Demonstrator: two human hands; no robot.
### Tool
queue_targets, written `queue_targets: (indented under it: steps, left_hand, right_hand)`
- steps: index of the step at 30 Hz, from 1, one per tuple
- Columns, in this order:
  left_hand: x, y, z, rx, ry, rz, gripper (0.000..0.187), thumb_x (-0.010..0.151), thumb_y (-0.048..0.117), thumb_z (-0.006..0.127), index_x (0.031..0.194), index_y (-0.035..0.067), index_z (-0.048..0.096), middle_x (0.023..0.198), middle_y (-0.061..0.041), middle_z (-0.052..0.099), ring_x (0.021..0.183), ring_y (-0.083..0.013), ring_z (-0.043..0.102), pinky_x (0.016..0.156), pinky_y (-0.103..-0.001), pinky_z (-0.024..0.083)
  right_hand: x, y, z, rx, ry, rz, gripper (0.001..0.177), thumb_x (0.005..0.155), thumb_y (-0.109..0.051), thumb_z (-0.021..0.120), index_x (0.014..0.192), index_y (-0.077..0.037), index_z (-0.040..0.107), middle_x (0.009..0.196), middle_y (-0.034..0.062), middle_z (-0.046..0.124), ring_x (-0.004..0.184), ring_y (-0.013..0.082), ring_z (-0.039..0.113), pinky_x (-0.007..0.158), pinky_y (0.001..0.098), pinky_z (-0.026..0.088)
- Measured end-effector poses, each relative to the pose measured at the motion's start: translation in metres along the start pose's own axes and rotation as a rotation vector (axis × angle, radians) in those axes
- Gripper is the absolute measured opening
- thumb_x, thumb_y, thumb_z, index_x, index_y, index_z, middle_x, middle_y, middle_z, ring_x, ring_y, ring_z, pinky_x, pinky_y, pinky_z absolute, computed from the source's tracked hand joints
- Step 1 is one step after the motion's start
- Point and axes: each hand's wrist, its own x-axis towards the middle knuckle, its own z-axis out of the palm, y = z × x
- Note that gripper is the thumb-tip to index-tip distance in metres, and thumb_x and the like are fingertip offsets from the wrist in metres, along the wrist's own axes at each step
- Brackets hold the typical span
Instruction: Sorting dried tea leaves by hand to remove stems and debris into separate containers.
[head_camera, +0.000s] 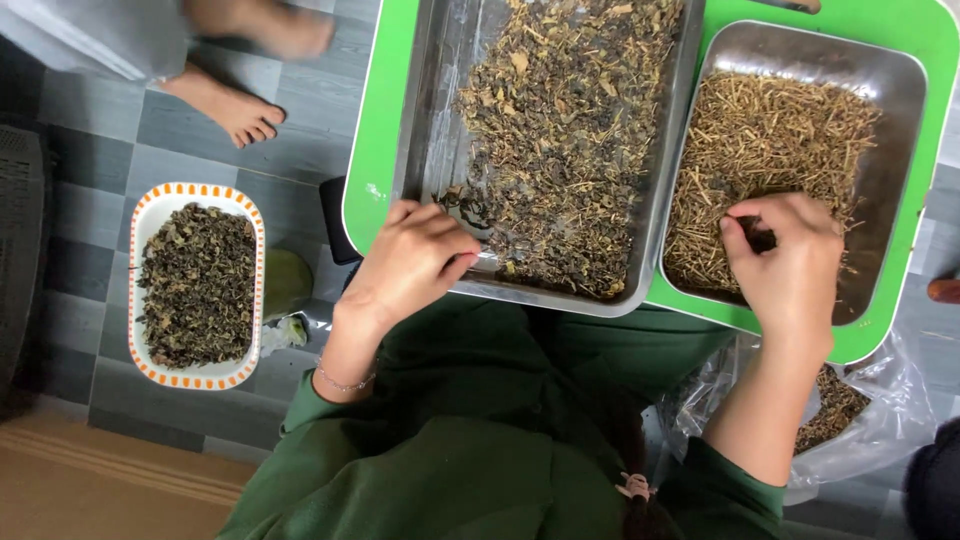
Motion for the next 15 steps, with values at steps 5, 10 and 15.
queue_targets:
  steps: [5,10,15]
  left_hand:
    - [0.002,-0.002,0.011,0.039,-0.164,-0.142,0.010,0.089,0.022,0.080,0.086,0.015,0.074,0.089,0.002,0.073,0.094,-0.0250,0.064,0.090,-0.040,0.040]
    - [0.002,-0.011,0.040,0.232,-0.154,-0.184,0.012,0.079,0.027,0.084,0.078,0.023,0.072,0.075,0.006,0.068,0.084,-0.0152,0.065,0.088,-0.036,0.044]
    - [0.004,-0.010,0.038,0.236,-0.139,-0.150,0.012,0.085,0.024,0.076,0.078,0.017,0.070,0.074,0.001,0.066,0.083,-0.0191,0.065,0.082,-0.036,0.045]
  right_hand:
    - [0.009,-0.028,0.000,-0.054,0.047,-0.064,0.006,0.108,-0.011,0.080,0.107,-0.005,0.078,0.101,0.0112,0.068,0.102,0.0319,0.062,0.096,0.0468,0.044]
    - [0.038,-0.104,0.013,0.145,0.009,-0.253,0.011,0.089,-0.005,0.081,0.093,-0.013,0.075,0.086,0.0073,0.069,0.088,0.0334,0.066,0.084,0.0448,0.050]
    - [0.053,-0.156,0.045,0.172,-0.298,-0.477,0.009,0.091,-0.016,0.073,0.097,-0.012,0.078,0.093,0.0094,0.068,0.094,0.0283,0.059,0.078,0.0403,0.047]
